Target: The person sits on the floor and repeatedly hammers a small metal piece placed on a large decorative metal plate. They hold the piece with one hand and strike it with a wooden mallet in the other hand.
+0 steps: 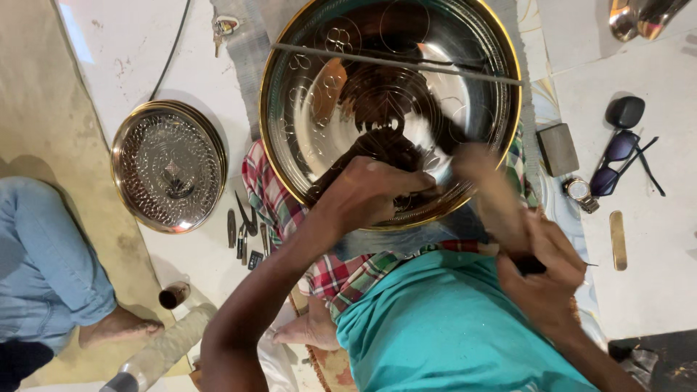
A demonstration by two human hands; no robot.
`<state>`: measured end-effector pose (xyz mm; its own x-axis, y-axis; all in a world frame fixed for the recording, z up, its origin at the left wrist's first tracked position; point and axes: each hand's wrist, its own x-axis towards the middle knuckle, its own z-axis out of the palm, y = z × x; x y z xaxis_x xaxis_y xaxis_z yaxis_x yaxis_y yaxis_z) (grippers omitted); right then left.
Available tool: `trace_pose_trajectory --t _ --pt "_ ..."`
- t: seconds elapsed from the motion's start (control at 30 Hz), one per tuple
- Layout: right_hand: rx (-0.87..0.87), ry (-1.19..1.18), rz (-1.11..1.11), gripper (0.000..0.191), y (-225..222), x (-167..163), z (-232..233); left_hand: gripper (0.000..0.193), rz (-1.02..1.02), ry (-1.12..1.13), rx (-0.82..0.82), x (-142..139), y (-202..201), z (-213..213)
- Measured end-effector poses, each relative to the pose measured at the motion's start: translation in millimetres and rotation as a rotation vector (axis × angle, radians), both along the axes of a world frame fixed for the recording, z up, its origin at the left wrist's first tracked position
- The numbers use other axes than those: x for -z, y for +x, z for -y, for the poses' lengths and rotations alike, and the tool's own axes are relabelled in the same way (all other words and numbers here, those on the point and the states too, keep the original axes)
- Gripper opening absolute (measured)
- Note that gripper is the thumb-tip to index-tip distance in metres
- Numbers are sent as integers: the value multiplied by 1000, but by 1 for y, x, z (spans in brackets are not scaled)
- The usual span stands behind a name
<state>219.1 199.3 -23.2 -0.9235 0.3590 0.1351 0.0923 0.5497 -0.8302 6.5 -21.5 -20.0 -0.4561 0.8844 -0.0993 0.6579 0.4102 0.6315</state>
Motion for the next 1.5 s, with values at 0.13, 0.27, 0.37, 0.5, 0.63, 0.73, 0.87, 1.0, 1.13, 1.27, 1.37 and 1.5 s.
trace_pose_trajectory --t 0.13,0.27,0.37,0.5,0.63,0.73,0.87,1.0,1.13,1.27,1.37,1.5 --pt "30 -21 73 67 6 11 2 53 -89 217 237 -6 -26 -5" --pt "148 -236 34 74 9 11 4 50 -36 537 -238 -6 -17 4" --pt "203 -216 255 27 -4 4 -2 37 -136 877 -629 -7 16 17" --pt "133 -440 -79 23 -52 4 -16 29 -208 1092 -999 3 44 23" --pt "154 -485 -181 31 -100 20 -32 20 -43 1338 -1019 21 38 17" --pt "332 -445 -163 49 -113 36 -37 16 -153 1154 -1065 22 37 17" --pt "136 -326 -169 38 -100 45 -36 21 -174 1082 -1009 11 25 25" --pt "104 -369 -128 28 -81 40 -21 24 -192 964 -924 2 -1 41" --pt "96 -447 -135 26 -72 30 -11 22 -191 945 -910 -3 -10 45" --pt "92 -527 29 26 -68 17 -22 22 16 1217 -958 -14 14 25" --pt "28 -472 53 29 -60 3 -33 24 333 1206 -1003 -25 62 3" --pt "-11 -374 205 24 -50 -23 -44 29 439 911 -1246 -23 93 -27"
